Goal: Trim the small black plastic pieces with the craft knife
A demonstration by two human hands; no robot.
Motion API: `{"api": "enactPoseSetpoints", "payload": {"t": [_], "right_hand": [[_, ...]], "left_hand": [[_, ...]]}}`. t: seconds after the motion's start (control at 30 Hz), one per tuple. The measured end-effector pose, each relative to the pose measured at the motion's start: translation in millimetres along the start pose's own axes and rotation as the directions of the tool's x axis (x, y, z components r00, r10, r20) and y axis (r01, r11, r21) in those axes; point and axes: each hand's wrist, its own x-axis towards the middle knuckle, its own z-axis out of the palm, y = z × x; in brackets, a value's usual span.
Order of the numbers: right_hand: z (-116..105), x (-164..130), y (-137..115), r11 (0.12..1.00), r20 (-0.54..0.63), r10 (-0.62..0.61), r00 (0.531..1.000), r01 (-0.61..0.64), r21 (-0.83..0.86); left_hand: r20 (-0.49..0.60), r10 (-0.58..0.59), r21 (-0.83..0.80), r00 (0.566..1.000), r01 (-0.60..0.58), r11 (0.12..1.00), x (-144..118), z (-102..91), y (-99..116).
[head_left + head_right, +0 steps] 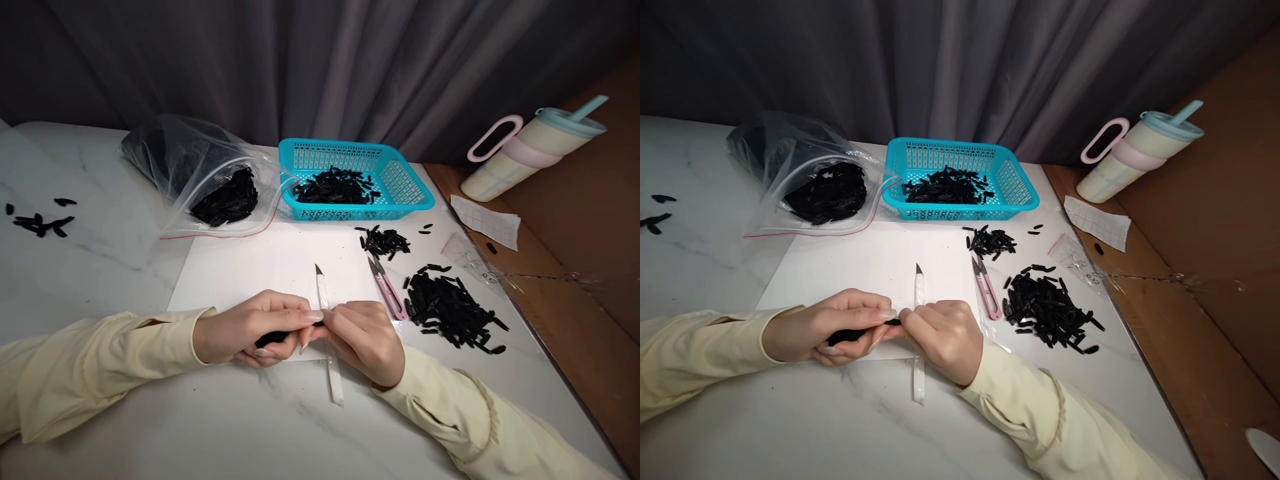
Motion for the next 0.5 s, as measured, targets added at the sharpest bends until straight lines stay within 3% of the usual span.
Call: {"api": "enactPoseSetpoints", "payload": {"t": [0.23, 0.5], "right_hand": [[-3, -3, -1, 0.998, -0.094, -0.05, 0.994, 0.052, 0.022], [-10, 0, 2, 0.992, -0.115, -0.123, 0.986, 0.124, 0.005]], "left_hand": [[0.008, 0.078, 0.097, 0.997, -0.078, 0.992, 0, 0.2, 1], [0.003, 0.097, 0.128, 0.995, -0.097, 0.987, -1, -0.8, 1]]}}
